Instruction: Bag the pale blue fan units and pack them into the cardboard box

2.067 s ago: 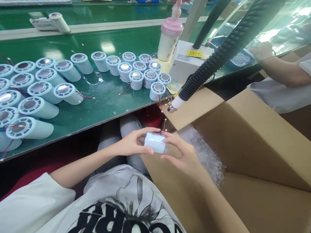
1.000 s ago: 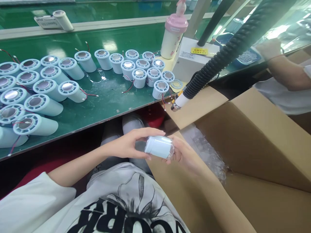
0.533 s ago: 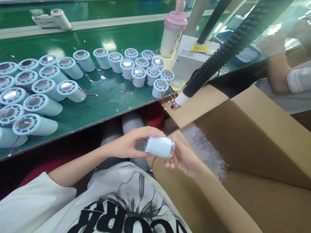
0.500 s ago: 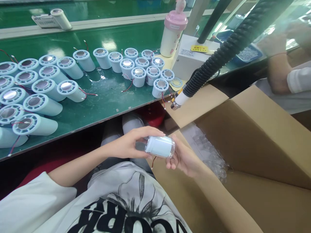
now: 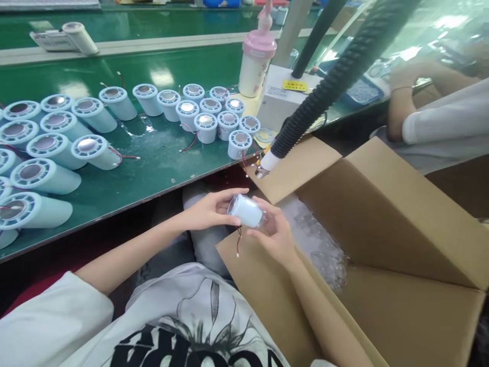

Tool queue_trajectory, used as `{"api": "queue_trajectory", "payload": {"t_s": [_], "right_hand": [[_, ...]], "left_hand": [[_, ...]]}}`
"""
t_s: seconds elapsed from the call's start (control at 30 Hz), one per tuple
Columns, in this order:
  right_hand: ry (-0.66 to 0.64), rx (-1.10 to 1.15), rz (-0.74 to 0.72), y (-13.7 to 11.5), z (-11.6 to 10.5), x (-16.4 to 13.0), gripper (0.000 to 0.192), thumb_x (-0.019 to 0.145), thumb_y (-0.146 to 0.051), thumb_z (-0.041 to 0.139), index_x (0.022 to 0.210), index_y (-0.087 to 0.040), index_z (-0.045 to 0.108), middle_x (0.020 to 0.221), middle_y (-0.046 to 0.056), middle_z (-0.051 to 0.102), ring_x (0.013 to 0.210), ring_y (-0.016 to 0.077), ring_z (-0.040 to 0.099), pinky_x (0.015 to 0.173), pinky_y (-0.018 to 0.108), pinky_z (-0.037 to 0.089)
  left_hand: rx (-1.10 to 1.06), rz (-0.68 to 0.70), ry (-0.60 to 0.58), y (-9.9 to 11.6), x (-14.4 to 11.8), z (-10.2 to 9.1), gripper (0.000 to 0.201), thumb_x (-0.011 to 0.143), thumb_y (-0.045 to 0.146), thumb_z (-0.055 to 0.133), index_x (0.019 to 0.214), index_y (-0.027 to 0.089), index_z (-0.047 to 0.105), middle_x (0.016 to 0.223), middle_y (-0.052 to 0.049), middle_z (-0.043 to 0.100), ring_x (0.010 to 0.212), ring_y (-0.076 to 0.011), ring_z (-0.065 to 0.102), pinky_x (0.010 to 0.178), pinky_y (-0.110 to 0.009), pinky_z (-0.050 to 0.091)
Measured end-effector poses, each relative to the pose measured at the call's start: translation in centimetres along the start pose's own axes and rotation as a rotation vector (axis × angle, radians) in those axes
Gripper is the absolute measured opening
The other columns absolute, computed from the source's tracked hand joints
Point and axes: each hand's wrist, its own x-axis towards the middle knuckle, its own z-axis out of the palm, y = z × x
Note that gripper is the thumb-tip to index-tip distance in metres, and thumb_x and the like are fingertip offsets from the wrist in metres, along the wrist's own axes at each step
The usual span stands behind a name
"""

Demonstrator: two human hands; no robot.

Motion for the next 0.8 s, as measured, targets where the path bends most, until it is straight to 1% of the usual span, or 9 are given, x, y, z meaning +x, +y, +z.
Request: {"api": "queue_trajectory", "payload": {"t_s": [0.13, 0.23, 0.3, 0.4, 0.47, 0.57, 0.63, 0.7, 0.8], "right_hand": [[0.161, 0.125, -0.035, 3.3, -0.1, 1.6, 0.053, 0.070, -0.033, 0.078, 0.116, -0.025, 0.050, 0.136, 0.013, 0.052, 0.128, 0.0253, 0.047, 0.100, 0.044, 0.048], [0.151, 0.134, 0.023, 3.9, -0.8, 2.5, 0.060, 0.070, -0.037, 0.077, 0.121, -0.025, 0.047, 0.144, 0.015, 0.042, 0.130, 0.0260, 0.046, 0.099, 0.044, 0.048], [0.117, 0.025, 0.026, 3.7, -1.3, 2.8, 0.063, 0.073, -0.036, 0.075, 0.126, -0.025, 0.045, 0.148, 0.015, 0.036, 0.133, 0.0261, 0.041, 0.101, 0.044, 0.047], [0.053, -0.170, -0.071, 3.0, -1.9, 3.1, 0.053, 0.077, -0.029, 0.071, 0.126, -0.026, 0.050, 0.147, 0.011, 0.039, 0.137, 0.0250, 0.035, 0.109, 0.047, 0.037], [0.011, -0.138, -0.075, 2.6, -1.9, 3.3, 0.048, 0.077, -0.027, 0.071, 0.122, -0.027, 0.055, 0.144, 0.009, 0.044, 0.134, 0.0247, 0.039, 0.109, 0.046, 0.037], [-0.013, 0.138, 0.098, 1.8, -1.1, 3.2, 0.053, 0.072, -0.031, 0.075, 0.122, -0.030, 0.056, 0.134, 0.006, 0.054, 0.117, 0.0234, 0.056, 0.098, 0.042, 0.049], [-0.022, 0.288, 0.244, 1.1, -0.6, 3.1, 0.054, 0.073, -0.036, 0.074, 0.123, -0.031, 0.055, 0.127, 0.005, 0.059, 0.105, 0.0215, 0.062, 0.091, 0.041, 0.053], [-0.046, 0.346, 0.343, 0.1, -0.3, 2.8, 0.052, 0.073, -0.040, 0.073, 0.121, -0.029, 0.057, 0.122, 0.004, 0.062, 0.100, 0.0210, 0.064, 0.088, 0.040, 0.054], [-0.085, 0.314, 0.409, -1.2, -0.2, 2.4, 0.052, 0.070, -0.035, 0.076, 0.119, -0.028, 0.061, 0.114, 0.003, 0.067, 0.096, 0.0194, 0.064, 0.087, 0.037, 0.053]], "left_hand": [[0.001, 0.011, 0.010, -0.4, 4.3, -1.3, 0.068, 0.067, 0.023, 0.078, 0.129, 0.015, 0.050, 0.129, -0.014, 0.057, 0.112, -0.0230, 0.058, 0.096, -0.037, 0.047], [-0.002, -0.005, 0.038, 0.1, 6.0, -1.5, 0.059, 0.066, 0.024, 0.079, 0.119, 0.012, 0.056, 0.123, -0.014, 0.061, 0.108, -0.0235, 0.060, 0.097, -0.039, 0.045], [-0.020, -0.051, 0.059, 0.5, 6.2, -1.4, 0.055, 0.067, 0.028, 0.079, 0.115, 0.011, 0.057, 0.115, -0.013, 0.065, 0.103, -0.0230, 0.062, 0.094, -0.039, 0.047], [-0.033, -0.131, 0.101, 0.7, 5.5, -1.2, 0.058, 0.070, 0.037, 0.075, 0.118, 0.011, 0.053, 0.108, -0.013, 0.067, 0.097, -0.0227, 0.065, 0.083, -0.036, 0.053], [0.012, -0.126, 0.097, 0.7, 4.8, -1.4, 0.063, 0.072, 0.037, 0.073, 0.124, 0.012, 0.049, 0.112, -0.014, 0.066, 0.099, -0.0232, 0.065, 0.082, -0.036, 0.054], [0.132, 0.012, -0.024, 0.9, 3.3, -1.9, 0.072, 0.070, 0.026, 0.076, 0.135, 0.019, 0.046, 0.132, -0.013, 0.056, 0.117, -0.0240, 0.057, 0.100, -0.039, 0.047], [0.160, 0.087, -0.121, 1.3, 2.2, -2.3, 0.075, 0.069, 0.018, 0.076, 0.137, 0.023, 0.045, 0.142, -0.012, 0.047, 0.126, -0.0249, 0.050, 0.106, -0.040, 0.042], [0.131, 0.067, -0.181, 1.9, 1.1, -2.5, 0.074, 0.072, 0.017, 0.074, 0.139, 0.024, 0.043, 0.142, -0.012, 0.048, 0.125, -0.0257, 0.051, 0.104, -0.042, 0.043], [0.077, -0.023, -0.193, 2.4, -0.4, -2.3, 0.075, 0.076, 0.018, 0.071, 0.143, 0.023, 0.036, 0.136, -0.013, 0.054, 0.117, -0.0241, 0.058, 0.101, -0.041, 0.046]]}}
